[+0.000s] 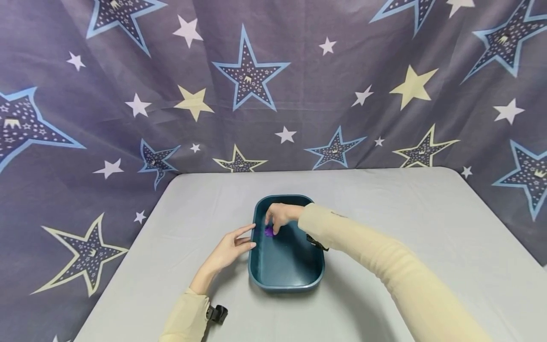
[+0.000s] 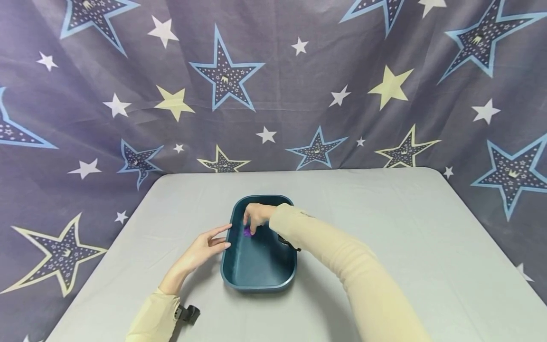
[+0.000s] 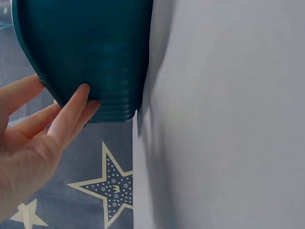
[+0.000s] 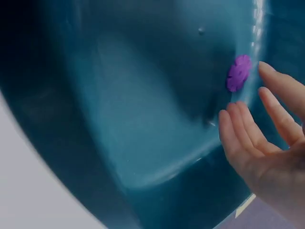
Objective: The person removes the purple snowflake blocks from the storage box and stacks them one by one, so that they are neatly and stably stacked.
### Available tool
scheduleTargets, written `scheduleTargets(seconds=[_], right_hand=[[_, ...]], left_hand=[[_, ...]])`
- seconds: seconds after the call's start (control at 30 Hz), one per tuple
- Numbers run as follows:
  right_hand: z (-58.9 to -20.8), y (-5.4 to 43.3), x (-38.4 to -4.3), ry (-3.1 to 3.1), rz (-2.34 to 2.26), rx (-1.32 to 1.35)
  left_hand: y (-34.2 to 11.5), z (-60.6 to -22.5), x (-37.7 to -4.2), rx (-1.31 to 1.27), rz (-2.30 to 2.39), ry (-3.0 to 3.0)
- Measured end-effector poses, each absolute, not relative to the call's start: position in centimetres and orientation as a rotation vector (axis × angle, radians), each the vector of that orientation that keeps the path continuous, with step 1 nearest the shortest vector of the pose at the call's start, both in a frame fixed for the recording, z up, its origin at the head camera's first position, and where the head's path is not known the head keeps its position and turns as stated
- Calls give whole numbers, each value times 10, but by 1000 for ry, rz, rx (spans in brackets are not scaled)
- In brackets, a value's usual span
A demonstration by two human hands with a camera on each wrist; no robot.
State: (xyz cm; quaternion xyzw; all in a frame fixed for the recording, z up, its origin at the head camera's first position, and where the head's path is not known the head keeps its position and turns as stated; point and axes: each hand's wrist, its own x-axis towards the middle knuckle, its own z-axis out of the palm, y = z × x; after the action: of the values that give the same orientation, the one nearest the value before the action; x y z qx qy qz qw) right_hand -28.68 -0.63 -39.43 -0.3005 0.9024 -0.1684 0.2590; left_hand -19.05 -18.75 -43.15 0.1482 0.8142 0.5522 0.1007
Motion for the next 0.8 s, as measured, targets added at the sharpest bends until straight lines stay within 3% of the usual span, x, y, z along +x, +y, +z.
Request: scheduleTargets(seconds=[0.47,0.57,0.8], right_hand=[[-398,-15,-285,2393,-364,-743],[-411,-17,-294,2434,-311,-766],[-484,-28,-348,2430,-352,-815]], left_hand=[[-180,-405,-178,394,1610,2415],[-181,-408,-179,387,1620,2408],[-188,-429,-188,435,1633,2417]])
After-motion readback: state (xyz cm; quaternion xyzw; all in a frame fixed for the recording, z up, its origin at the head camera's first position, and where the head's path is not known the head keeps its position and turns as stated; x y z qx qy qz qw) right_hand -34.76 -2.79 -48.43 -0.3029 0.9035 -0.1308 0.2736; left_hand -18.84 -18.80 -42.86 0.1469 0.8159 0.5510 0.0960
